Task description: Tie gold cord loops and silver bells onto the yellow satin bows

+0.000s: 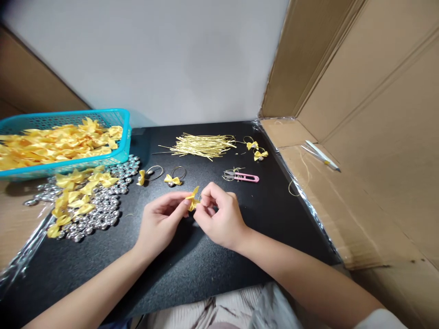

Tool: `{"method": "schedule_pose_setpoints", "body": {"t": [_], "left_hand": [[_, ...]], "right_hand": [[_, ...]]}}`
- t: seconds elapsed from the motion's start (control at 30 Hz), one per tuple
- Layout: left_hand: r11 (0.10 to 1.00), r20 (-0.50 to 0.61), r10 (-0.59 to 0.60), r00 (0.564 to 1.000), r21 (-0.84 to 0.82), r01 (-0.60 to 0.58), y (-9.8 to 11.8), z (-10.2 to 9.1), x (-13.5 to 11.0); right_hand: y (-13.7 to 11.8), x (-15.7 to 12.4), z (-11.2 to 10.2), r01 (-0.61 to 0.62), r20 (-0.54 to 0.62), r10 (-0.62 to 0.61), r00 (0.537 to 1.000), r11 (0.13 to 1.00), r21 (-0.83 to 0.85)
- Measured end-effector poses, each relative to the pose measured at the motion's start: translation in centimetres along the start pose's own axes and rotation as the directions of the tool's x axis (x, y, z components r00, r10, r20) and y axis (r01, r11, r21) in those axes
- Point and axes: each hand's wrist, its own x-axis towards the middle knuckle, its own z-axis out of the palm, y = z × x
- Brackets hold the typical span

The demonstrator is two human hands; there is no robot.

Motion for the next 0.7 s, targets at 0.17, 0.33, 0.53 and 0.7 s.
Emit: {"method": "schedule_pose_setpoints", "body": {"t": [0.17, 0.33, 0.53, 0.7], "left_hand": [[0.996, 0.009, -0.053, 0.999, -0.074, 0.054, 0.3, 0.2, 0.1], [0.954, 0.040, -0.165, 0.985, -0.248, 0.170, 0.0, 0.3, 0.3], [0.894, 0.089, -0.221, 0.971, -0.379, 0.238, -0.7, 0.4, 0.3], [0.881, 0.103, -0.236, 0.966, -0.397, 0.258, -0.4, 0.6, 0.2]], "right_hand": [[0.2, -0.2, 0.1, 0.094, -0.031, -0.098, 0.995, 0.989, -0.112], [0.1, -0.1, 0.2, 0.174, -0.057, -0.188, 0.980, 0.965, -0.196], [-0.1, 0.0, 0.0, 0.246, -0.064, -0.275, 0.959, 0.925, -0.289], [0.0, 0.1, -0.1, 0.328, -0.046, -0.367, 0.929, 0.875, -0.355]]}}
